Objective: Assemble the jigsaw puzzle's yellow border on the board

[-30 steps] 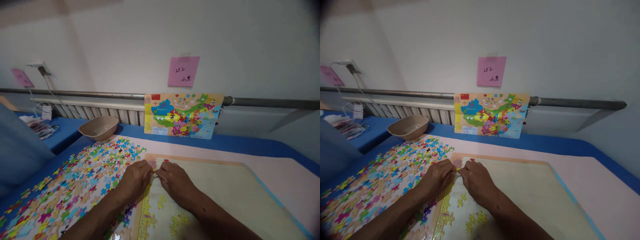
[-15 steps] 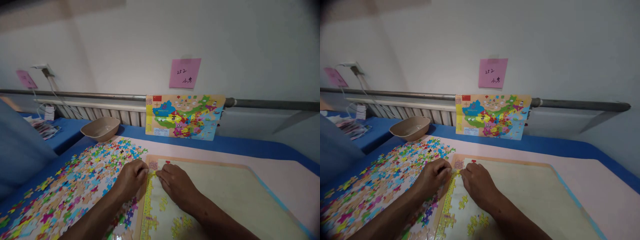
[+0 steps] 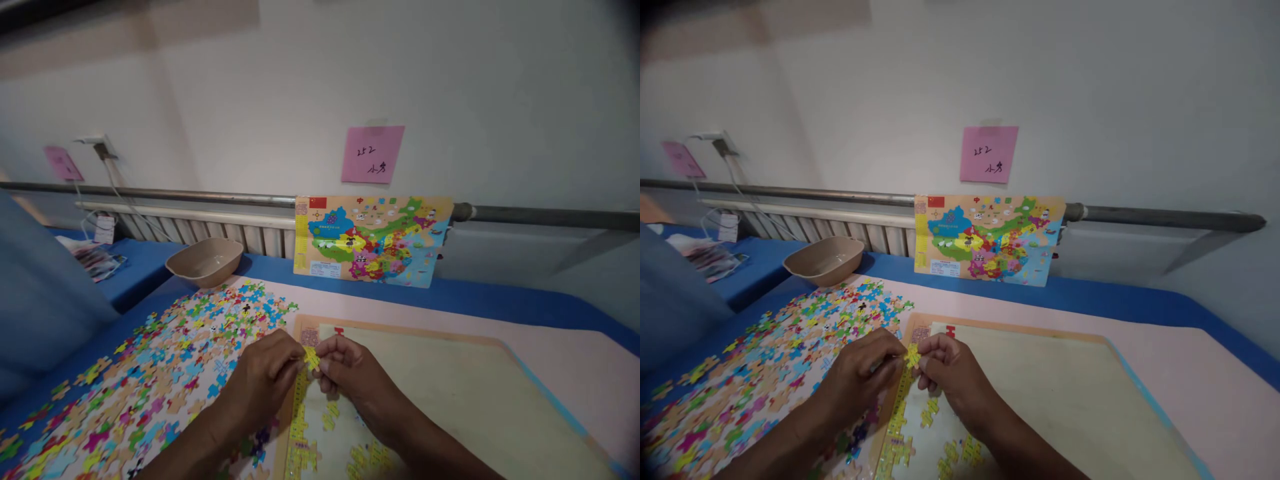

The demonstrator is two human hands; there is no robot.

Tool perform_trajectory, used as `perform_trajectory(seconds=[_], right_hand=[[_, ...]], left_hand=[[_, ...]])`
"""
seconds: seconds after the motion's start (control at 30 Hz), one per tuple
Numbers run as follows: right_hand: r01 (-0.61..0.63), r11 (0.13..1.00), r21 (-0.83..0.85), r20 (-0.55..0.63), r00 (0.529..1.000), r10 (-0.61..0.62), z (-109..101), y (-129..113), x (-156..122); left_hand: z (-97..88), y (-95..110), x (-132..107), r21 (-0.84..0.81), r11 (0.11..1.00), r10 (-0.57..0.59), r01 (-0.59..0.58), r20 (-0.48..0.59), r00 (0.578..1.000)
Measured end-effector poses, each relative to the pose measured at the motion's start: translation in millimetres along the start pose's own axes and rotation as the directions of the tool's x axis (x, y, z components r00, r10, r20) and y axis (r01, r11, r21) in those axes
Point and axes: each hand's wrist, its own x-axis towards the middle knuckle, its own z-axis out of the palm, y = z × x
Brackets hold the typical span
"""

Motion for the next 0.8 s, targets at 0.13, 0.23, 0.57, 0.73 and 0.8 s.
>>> perform_trajectory(seconds=[0.13,0.23,0.57,0.73,0.8], right_hand=[[-0.001,1.000,-0.022,-0.019,1.000,0.001,1,1,1],[0.029,0.999,-0.043,-0.036,0.999,-0.030,3,4,1],[0.128,0.945,-0.301,0.015,0.991,-0.130,3,7,-6],[0.173,0.858,-0.483,0.014,0.982,-0.190,2,1,-9],[0.188,0.826,-0.532,0.022,0.978,-0.208,0,0,-9]], left_hand=[[3.8,-6,-4,-0.080,0.987,-0.142,0.142,0.009,0.990],[7.7,-8,-5,-0.100,0.979,-0.176,0.176,0.012,0.984],[12.4,-9,-4,-0.165,0.947,-0.283,0.277,-0.015,0.959],[14.2,-10,-5,-0.180,0.933,-0.319,0.312,-0.014,0.948],[14.1,-10,-6,-0.178,0.931,-0.325,0.318,-0.010,0.946]])
